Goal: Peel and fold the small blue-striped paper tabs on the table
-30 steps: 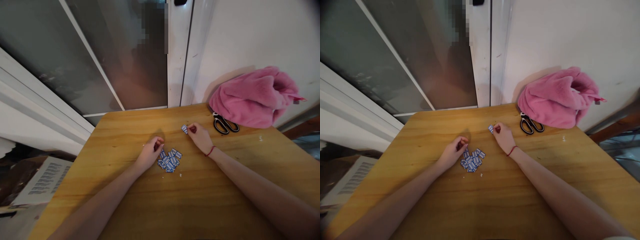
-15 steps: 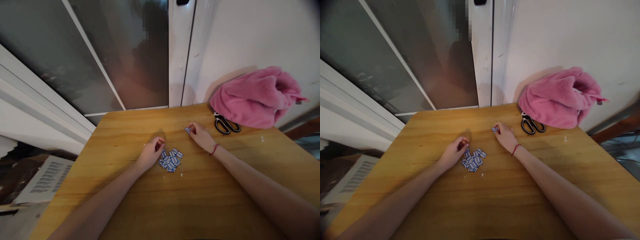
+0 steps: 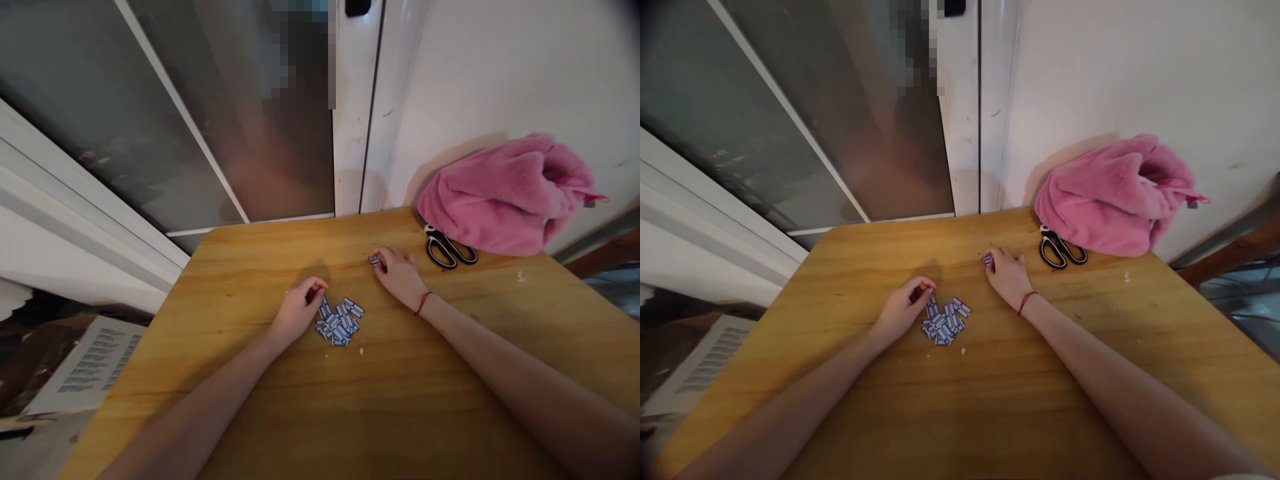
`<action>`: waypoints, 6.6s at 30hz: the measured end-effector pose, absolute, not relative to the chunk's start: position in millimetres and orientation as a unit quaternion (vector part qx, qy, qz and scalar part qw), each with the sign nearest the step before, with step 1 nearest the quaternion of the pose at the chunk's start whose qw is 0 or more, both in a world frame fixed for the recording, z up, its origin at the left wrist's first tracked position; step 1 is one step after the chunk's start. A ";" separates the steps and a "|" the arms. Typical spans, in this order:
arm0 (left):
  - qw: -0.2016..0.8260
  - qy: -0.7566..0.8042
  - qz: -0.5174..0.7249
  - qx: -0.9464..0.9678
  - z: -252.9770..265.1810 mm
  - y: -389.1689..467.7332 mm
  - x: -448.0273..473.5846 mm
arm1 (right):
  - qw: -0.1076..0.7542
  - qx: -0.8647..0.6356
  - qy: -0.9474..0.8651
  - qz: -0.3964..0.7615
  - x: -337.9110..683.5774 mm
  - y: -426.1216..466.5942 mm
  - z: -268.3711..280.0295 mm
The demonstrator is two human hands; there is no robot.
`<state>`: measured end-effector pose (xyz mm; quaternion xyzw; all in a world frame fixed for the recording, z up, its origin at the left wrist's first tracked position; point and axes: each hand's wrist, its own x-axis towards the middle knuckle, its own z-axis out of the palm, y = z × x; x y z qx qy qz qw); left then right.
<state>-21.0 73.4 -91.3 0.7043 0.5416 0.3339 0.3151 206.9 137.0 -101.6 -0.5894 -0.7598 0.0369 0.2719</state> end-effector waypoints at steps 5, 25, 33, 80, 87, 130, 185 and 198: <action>0.320 0.549 0.345 0.691 -91.2 72.6 -21.0 | 0.294 -0.586 -0.752 0.072 208.4 138.9 -102.3; 0.161 0.520 0.224 0.808 -88.0 68.6 -20.7 | 0.190 -0.315 -0.924 0.103 179.8 99.1 -88.9; 0.141 0.522 0.180 0.822 -84.5 64.4 -17.6 | 0.175 -0.309 -0.928 0.115 178.2 99.9 -92.1; 0.215 0.500 0.270 0.795 -92.8 69.3 -24.6 | 0.195 -0.389 -0.861 0.263 156.5 79.7 -89.5; 0.210 0.499 0.275 0.794 -93.1 69.7 -24.6 | 0.192 -0.436 -0.837 0.269 158.7 75.0 -77.0; 0.208 0.502 0.261 0.798 -89.0 68.3 -23.7 | 0.120 -0.392 -0.888 0.210 181.2 94.7 -63.9; 0.280 0.532 0.336 0.725 -92.0 74.0 -28.9 | 0.297 -0.422 -0.813 0.269 166.6 101.0 -95.9; 0.207 0.550 0.370 0.719 -88.2 66.7 -26.5 | 0.314 -0.391 -0.806 0.313 168.9 102.2 -98.6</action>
